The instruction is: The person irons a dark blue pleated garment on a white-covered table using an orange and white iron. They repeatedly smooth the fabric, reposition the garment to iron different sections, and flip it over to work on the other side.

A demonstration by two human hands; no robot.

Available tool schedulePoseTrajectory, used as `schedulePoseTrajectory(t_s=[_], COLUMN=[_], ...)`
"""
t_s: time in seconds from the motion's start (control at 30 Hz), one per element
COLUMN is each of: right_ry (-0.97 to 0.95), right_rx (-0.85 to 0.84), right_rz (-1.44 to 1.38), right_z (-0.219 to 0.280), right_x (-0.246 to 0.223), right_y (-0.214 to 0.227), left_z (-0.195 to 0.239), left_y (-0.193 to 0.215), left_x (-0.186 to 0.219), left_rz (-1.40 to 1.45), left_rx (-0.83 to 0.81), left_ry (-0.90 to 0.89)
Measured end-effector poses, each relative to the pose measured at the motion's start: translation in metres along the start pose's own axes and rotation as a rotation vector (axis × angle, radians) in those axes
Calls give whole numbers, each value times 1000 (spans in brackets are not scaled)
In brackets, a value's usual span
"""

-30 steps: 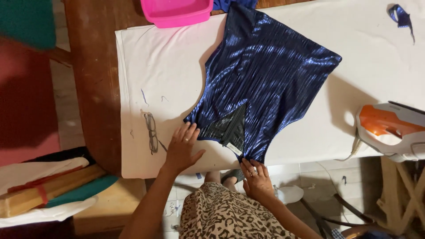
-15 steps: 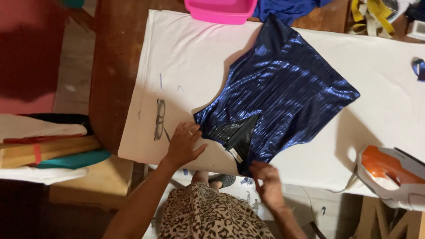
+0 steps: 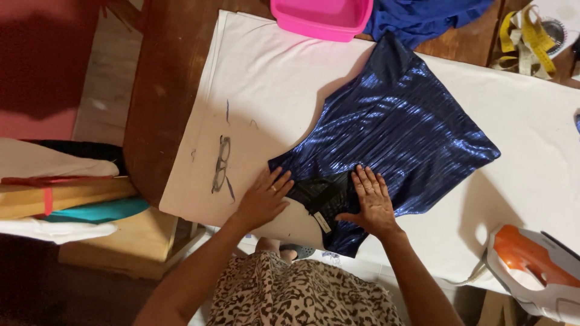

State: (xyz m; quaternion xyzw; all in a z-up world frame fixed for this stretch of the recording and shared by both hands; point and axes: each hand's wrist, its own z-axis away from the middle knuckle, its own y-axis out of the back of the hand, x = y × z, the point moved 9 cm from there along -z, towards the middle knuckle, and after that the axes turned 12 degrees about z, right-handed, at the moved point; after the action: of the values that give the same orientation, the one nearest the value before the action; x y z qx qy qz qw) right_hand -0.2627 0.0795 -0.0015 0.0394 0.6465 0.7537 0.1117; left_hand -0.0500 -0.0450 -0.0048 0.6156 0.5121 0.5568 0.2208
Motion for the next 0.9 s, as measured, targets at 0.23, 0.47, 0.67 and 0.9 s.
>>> schedulePoseTrajectory(t_s=[0.23, 0.47, 0.67, 0.9], right_ry=[16, 33, 145, 154], right_rx=[96, 180, 190, 214], right_rz=[-40, -49, 5, -14], right_z=[1, -12, -30, -28], right_x=[7, -20, -65, -66], right_y=[0, 19, 6, -1], left_z=[12, 8, 1, 3], left_y=[16, 17, 34, 35], left_x=[-16, -17, -11, -11], left_rz=[-28, -14, -11, -20], left_rx=[32, 141, 187, 192], left_ry=[-52, -69, -85, -104])
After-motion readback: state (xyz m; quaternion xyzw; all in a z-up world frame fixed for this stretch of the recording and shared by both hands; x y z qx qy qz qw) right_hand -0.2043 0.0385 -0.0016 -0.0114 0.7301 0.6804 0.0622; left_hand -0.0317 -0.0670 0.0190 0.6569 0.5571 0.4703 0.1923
